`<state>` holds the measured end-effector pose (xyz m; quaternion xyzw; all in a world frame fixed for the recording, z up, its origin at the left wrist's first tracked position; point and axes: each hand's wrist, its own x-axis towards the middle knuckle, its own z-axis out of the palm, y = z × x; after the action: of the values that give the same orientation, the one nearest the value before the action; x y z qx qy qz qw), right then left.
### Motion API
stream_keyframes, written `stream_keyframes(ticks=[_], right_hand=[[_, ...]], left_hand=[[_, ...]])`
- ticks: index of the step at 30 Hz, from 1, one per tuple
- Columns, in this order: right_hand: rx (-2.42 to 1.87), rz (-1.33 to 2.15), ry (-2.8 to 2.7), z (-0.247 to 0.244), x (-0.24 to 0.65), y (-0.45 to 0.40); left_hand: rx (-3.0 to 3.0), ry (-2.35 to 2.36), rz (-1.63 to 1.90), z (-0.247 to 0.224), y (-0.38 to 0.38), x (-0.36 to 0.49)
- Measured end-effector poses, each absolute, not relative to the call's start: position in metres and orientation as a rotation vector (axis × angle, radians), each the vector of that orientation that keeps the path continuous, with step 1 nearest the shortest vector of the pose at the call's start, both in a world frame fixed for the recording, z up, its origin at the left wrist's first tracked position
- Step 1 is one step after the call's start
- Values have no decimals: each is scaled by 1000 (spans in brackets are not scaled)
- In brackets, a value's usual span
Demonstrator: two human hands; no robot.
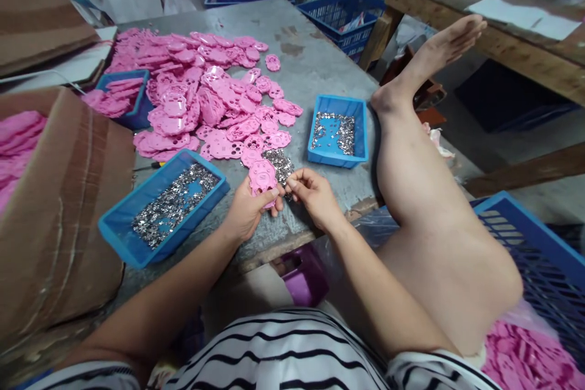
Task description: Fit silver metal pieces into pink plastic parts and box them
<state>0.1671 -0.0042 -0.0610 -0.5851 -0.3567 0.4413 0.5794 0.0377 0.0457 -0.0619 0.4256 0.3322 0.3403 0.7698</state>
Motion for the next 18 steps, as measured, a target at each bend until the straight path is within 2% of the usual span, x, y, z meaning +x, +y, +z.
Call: stream_keyframes(ticks=[4,10,18], right_hand=[[-1444,895,-873,-67,168,-5],[-1851,470,-1164,-69,193,-4],[-2190,522,-1740,-56,187,-8]], left_hand=[[926,755,763,-62,47,38],[907,796,959,-61,57,33],[876,798,953,-60,60,31]])
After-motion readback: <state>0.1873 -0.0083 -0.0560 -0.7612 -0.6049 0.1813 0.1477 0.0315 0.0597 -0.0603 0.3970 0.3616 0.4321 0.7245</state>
